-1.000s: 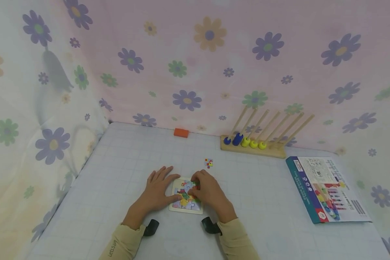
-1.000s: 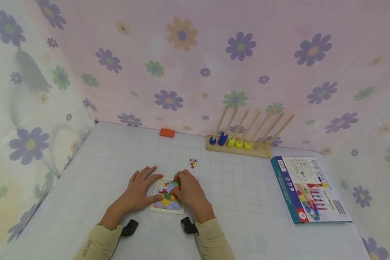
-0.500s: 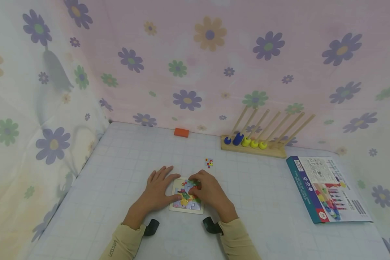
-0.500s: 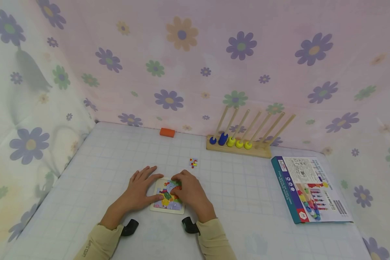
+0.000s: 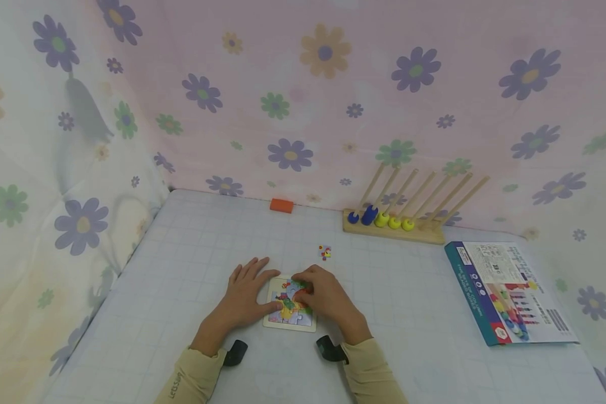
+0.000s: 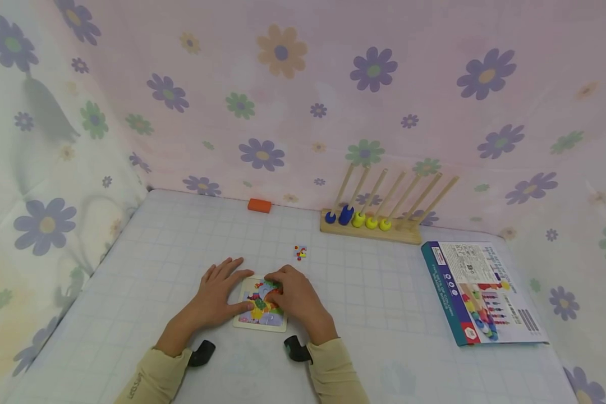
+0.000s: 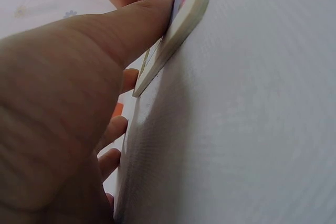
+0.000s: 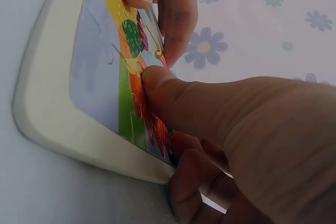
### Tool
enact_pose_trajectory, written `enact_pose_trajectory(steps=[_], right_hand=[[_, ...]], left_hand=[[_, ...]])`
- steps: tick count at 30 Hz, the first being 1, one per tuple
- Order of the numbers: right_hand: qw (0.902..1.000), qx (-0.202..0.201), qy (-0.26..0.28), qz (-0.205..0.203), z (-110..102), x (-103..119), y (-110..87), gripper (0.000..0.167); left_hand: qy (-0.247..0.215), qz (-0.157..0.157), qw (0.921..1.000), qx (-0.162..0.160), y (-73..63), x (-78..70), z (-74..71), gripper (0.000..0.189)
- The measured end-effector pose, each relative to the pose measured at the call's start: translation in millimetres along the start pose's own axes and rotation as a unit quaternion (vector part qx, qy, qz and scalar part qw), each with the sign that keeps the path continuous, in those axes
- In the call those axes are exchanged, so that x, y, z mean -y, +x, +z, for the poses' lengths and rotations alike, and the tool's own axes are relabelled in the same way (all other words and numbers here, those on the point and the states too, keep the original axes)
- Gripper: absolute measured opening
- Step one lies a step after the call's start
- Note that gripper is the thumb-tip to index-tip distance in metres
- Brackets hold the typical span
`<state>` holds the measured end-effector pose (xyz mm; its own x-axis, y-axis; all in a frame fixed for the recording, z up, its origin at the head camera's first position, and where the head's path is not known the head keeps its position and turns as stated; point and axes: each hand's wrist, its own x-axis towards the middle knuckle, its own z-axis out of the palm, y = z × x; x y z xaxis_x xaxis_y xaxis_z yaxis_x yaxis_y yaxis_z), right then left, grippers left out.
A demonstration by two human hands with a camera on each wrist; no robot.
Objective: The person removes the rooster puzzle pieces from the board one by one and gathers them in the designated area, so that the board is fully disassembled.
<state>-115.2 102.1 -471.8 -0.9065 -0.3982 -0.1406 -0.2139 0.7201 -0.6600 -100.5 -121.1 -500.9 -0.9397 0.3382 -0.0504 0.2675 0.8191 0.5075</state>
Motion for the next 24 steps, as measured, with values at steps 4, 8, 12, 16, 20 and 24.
enact_pose_trajectory(steps=[4, 8, 12, 16, 20, 24], right_hand=[[0.9999, 0.001, -0.013, 0.0, 2.6, -1.5, 0.8, 0.037], [0.9997, -0.001, -0.025, -0.001, 4.8, -2.5, 1.4, 0.038], [0.9994, -0.008, -0.034, -0.004, 5.6, -2.1, 1.7, 0.035], [0.9991, -0.016, -0.039, -0.01, 6.0, -2.5, 2.0, 0.032], [0.9985, -0.024, -0.045, -0.019, 6.1, -4.2, 2.5, 0.031], [0.998, -0.029, -0.049, -0.027, 6.5, -5.7, 2.8, 0.029]], left_hand=[[0.002, -0.003, 1.0, 0.003, -0.2, 0.8, 0.7, 0.069], [0.004, -0.008, 0.9999, 0.007, -0.3, 0.8, 1.3, 0.07], [0.005, -0.01, 0.9999, 0.005, -0.6, 0.1, 1.1, 0.07], [0.007, -0.007, 0.9999, 0.0, -0.8, -0.2, 0.9, 0.066], [0.007, -0.003, 1.0, -0.004, -0.5, -0.8, 0.5, 0.061], [0.006, -0.004, 1.0, -0.004, 0.1, -1.4, 0.2, 0.059]])
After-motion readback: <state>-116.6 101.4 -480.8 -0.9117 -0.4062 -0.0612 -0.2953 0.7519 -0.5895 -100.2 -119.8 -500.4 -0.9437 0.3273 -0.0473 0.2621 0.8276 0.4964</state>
